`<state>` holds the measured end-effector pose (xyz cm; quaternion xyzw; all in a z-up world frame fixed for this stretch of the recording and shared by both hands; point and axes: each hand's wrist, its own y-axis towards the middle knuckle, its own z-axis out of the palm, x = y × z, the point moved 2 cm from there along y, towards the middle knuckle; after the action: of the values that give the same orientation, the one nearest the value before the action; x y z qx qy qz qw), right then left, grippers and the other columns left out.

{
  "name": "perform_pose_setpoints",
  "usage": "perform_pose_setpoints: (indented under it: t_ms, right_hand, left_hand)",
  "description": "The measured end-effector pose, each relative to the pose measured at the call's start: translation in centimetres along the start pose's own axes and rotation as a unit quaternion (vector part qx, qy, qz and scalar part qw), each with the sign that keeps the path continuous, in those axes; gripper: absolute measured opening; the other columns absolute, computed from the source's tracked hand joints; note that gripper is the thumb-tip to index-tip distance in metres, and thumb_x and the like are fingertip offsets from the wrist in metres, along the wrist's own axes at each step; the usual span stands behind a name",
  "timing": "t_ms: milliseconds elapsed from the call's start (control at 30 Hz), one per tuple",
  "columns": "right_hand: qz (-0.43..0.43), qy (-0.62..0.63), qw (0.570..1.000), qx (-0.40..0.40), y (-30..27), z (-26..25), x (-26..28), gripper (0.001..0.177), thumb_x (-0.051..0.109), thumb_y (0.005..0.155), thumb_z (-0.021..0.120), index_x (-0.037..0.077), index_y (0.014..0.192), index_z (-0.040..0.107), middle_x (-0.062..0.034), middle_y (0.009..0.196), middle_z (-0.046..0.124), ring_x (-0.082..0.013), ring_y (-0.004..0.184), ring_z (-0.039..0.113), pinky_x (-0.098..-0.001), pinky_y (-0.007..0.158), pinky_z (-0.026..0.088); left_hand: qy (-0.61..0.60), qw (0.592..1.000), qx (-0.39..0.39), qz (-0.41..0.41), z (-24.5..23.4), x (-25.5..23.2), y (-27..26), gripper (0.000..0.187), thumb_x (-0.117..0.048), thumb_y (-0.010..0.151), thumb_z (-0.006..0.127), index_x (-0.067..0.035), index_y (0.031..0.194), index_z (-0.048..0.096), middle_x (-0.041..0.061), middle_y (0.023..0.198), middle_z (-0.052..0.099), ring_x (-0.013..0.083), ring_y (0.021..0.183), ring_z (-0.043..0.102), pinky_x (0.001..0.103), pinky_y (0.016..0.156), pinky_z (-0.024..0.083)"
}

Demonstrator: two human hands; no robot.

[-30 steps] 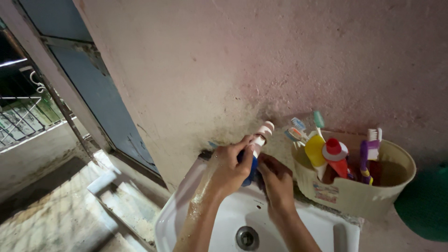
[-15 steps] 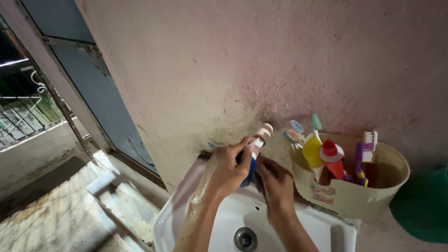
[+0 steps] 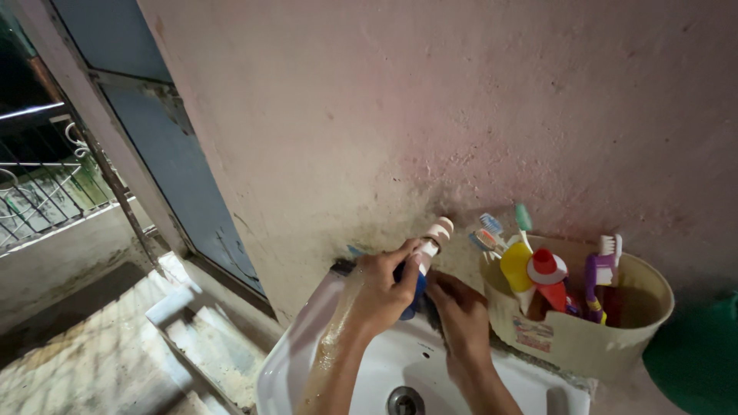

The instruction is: The person scrubs the inside of a white bathroom sink using a dark scrubbing pad. They repeatedly rub the basin and the area around the drain while water runs from the faucet. The person rinses the scrubbing pad and their hands under the running water multiple times during the process.

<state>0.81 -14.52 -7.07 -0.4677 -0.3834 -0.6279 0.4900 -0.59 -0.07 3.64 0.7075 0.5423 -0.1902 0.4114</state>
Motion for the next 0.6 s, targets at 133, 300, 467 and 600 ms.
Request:
perform_pose_setpoints:
  t_ms: [133, 300, 467, 600]
  right_hand:
    - [0.015, 0.079, 0.995, 0.059, 1.0, 0.3, -0.1, 0.036, 0.013, 0.091, 0.059, -0.007, 0.118, 0.072, -0.0107, 0.104, 0.075, -0.0166, 0.089, 0.068, -0.0309, 0.080, 0.052]
    - [-0.087, 0.115, 0.984, 0.106, -1.6, -0.4, -0.6, 0.038, 0.015, 0.090, 0.057, -0.009, 0.118, 0.070, -0.0106, 0.114, 0.076, -0.0169, 0.103, 0.069, -0.0296, 0.092, 0.053]
    - [0.040, 0.184, 0.981, 0.055, 1.1, 0.4, -2.4, 0.036, 0.013, 0.094, 0.057, -0.007, 0.121, 0.068, -0.0138, 0.107, 0.070, -0.0219, 0.093, 0.064, -0.0365, 0.083, 0.051]
    - [-0.204, 0.075, 0.962, 0.167, -0.5, -1.0, -2.7, 0.036, 0.015, 0.094, 0.056, -0.006, 0.120, 0.068, -0.0116, 0.116, 0.072, -0.0172, 0.100, 0.068, -0.0304, 0.090, 0.054]
  left_hand:
    - [-0.020, 1.000, -0.004, 0.006, -0.3, -0.4, -0.2, 0.040, -0.033, 0.091, 0.061, -0.013, 0.125, 0.071, 0.024, 0.085, 0.070, 0.0349, 0.076, 0.074, 0.041, 0.068, 0.055]
    - [-0.018, 0.999, -0.012, 0.026, -0.2, -0.2, -0.1, 0.039, -0.032, 0.092, 0.061, -0.011, 0.123, 0.073, 0.024, 0.090, 0.072, 0.0370, 0.086, 0.073, 0.042, 0.073, 0.055]
    - [-0.040, 0.999, -0.016, 0.027, 0.0, 0.3, -0.1, 0.040, -0.033, 0.092, 0.060, -0.012, 0.124, 0.072, 0.021, 0.094, 0.073, 0.0345, 0.087, 0.075, 0.040, 0.074, 0.056]
    - [-0.026, 0.999, -0.031, -0.002, 0.2, 0.0, -0.2, 0.038, -0.034, 0.092, 0.063, -0.013, 0.122, 0.073, 0.023, 0.088, 0.072, 0.0313, 0.079, 0.076, 0.038, 0.071, 0.056]
